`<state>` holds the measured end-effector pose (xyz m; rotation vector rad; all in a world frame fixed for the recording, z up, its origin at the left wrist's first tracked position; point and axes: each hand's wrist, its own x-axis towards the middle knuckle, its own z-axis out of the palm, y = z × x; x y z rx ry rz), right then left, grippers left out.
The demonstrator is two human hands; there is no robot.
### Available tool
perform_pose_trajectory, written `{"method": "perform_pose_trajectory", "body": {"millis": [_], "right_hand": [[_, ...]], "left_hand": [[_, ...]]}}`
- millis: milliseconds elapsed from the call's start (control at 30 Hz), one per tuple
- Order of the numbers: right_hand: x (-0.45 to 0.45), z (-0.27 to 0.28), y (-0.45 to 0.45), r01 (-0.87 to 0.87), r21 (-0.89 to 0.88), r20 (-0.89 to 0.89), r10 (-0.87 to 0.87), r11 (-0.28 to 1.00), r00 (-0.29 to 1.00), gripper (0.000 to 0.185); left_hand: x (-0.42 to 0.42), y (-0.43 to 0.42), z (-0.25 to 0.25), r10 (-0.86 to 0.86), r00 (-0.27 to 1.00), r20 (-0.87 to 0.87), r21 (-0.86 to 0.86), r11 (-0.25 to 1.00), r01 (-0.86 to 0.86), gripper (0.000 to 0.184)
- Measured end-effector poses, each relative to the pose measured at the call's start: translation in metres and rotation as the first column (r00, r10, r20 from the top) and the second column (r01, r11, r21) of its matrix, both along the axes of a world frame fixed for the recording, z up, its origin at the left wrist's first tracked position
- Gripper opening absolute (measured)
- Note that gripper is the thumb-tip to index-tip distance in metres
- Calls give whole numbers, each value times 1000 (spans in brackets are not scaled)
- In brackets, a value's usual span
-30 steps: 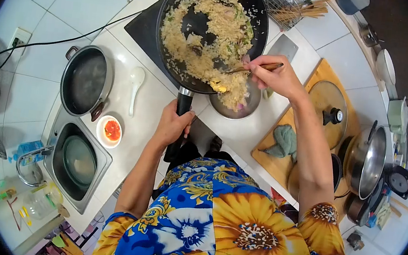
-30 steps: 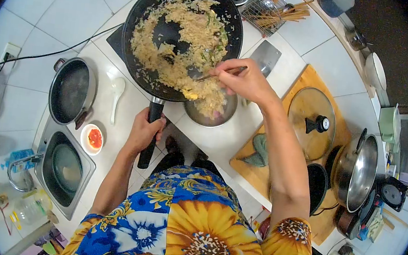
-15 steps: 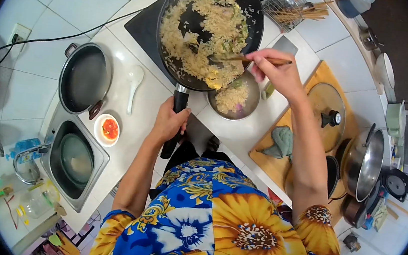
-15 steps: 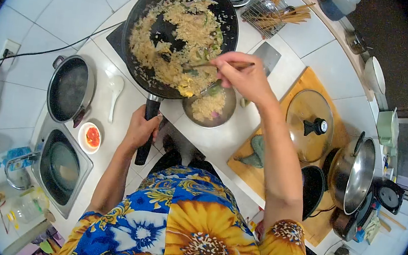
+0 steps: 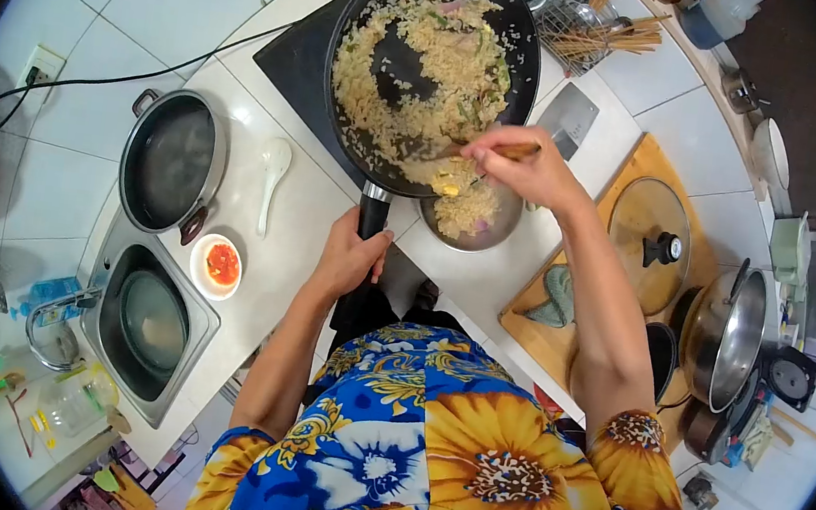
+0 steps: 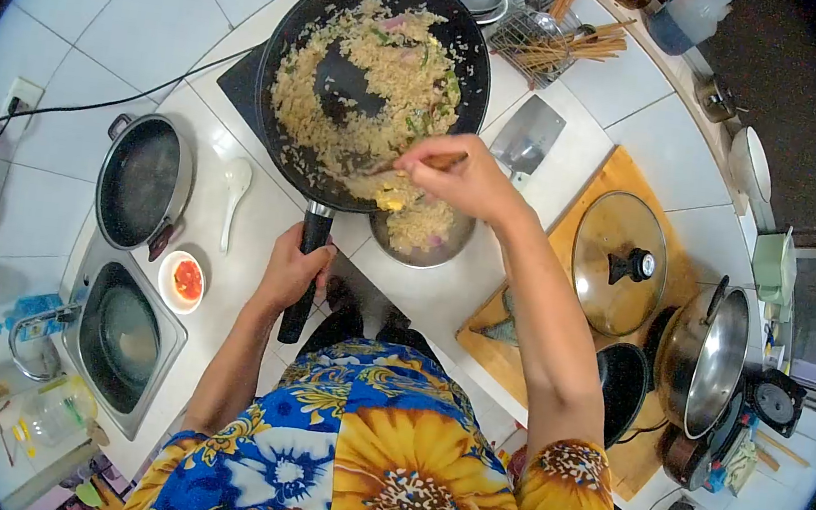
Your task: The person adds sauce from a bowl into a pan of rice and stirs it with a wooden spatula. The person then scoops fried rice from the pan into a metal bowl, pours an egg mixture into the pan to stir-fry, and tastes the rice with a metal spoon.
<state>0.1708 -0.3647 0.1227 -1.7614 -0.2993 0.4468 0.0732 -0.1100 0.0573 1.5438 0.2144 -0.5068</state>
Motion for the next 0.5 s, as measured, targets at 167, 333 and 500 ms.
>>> {"method": "perform_pose_trajectory", "body": {"millis": [167, 333, 500], "right_hand": [[-17, 2, -29, 5, -89, -21, -7, 996, 1000, 17], [-26, 17, -42, 49, -153, -47, -57, 987, 997, 17], [-21, 26, -53, 60, -156, -78, -73, 986, 994, 17]], "left_hand": [[0, 1, 1, -15, 1000, -6, 25, 1000, 15, 20], [1, -1, 2, -7, 1000, 3, 44, 999, 7, 17], [1, -1, 3, 17, 1000, 17, 64, 998, -18, 19]]}}
